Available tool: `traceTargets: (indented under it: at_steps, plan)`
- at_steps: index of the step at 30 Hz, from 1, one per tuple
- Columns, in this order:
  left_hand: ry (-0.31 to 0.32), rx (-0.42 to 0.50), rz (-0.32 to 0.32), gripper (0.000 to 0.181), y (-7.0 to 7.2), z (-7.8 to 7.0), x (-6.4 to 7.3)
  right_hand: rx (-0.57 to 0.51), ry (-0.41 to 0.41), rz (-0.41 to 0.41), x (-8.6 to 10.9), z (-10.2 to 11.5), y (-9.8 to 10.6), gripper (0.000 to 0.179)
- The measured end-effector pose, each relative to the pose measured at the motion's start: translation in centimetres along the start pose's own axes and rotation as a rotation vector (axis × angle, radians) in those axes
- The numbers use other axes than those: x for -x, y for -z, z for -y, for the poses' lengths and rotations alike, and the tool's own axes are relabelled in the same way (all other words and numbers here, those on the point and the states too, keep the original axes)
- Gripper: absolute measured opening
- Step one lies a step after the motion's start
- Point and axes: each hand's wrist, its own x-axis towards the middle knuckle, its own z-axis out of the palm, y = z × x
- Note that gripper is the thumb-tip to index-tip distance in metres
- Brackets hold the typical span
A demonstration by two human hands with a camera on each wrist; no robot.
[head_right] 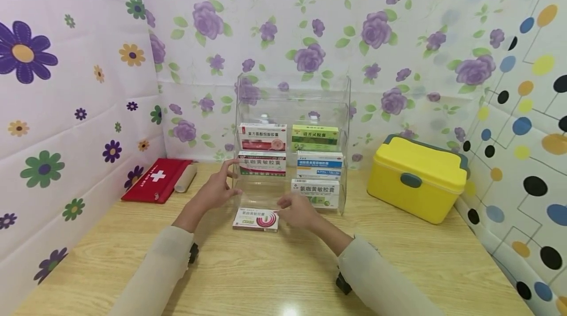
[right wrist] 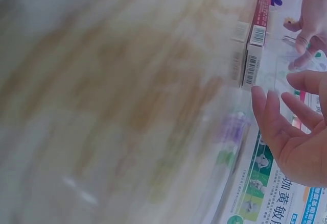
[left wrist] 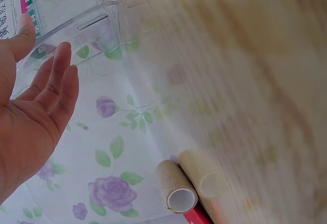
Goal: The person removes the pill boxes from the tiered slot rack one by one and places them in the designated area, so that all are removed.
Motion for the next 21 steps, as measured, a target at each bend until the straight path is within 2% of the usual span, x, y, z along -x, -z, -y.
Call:
traceTargets:
  at_steps: [3,6,11,21]
  plan:
    - [-0.006,-0.004,-0.005,0.090,0.1,0.0,0.0,-0.035,-0.024,0.006,0.0,0.2,0.3,0.026]
    - [-0.006,-0.001,-0.011,0.090,0.2,-0.1,0.0,-0.055,-0.011,-0.005,0.1,0.3,0.6,0.025]
    - [-0.004,0.006,0.001,0.089,0.0,-0.1,0.0,-0.016,0.041,-0.040,0.6,0.4,1.0,0.022]
    - [-0.005,0.006,-0.004,0.090,-0.1,-0.1,0.2,0.025,0.032,-0.146,1.9,0.5,2.5,0.015]
